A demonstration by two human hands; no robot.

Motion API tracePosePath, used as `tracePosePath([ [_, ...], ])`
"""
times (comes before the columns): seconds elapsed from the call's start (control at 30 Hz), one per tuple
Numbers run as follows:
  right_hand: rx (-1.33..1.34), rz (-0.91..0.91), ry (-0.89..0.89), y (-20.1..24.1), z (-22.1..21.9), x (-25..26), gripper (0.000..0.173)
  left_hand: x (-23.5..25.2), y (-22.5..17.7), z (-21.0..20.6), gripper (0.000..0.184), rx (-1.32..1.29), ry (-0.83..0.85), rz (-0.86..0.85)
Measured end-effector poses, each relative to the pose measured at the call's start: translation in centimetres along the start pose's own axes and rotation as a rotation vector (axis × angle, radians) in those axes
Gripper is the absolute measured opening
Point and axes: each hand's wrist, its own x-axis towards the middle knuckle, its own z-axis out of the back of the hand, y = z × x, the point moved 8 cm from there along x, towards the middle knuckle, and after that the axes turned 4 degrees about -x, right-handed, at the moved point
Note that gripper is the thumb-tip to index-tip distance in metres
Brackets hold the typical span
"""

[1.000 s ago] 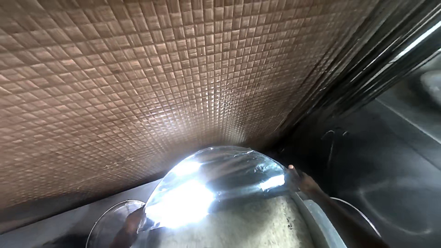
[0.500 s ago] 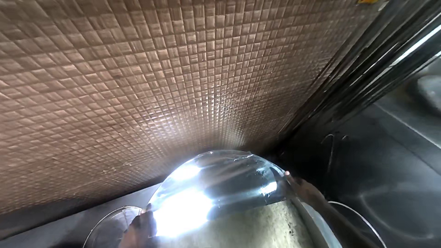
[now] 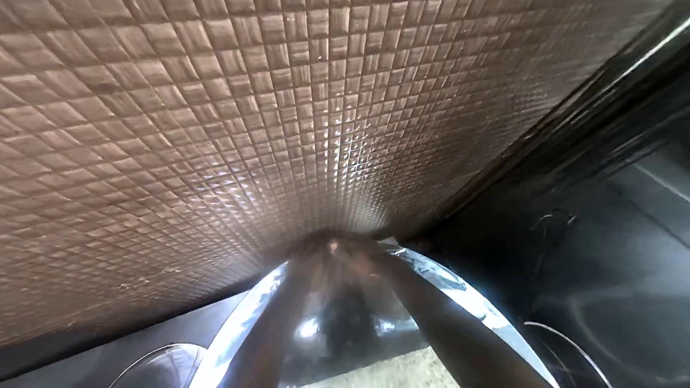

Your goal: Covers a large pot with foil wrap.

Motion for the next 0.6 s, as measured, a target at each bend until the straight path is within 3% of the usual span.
tracePosePath([
  [0.1,0.056,-0.049,0.001,-0.9,-0.7,0.9,0.059,0.8,1.0,-0.3,0.054,-0.052,0.116,0.136],
  [0.3,-0.035,-0.214,0.155,-1.6,-1.1,2.2,0.068,1.8,3.0,-1.1,0.056,-0.111,0.099,0.253],
  [0.47,0.055,-0.325,0.243,-3.9,-0.9,2.7,0.078,2.2,4.1,-0.8,0.058,-0.286,0.181,0.248],
  [0.6,0.189,-0.350,0.293,-6.3,-1.7,3.0,0.069,2.6,4.2,-0.9,0.061,-0.342,0.261,0.217],
])
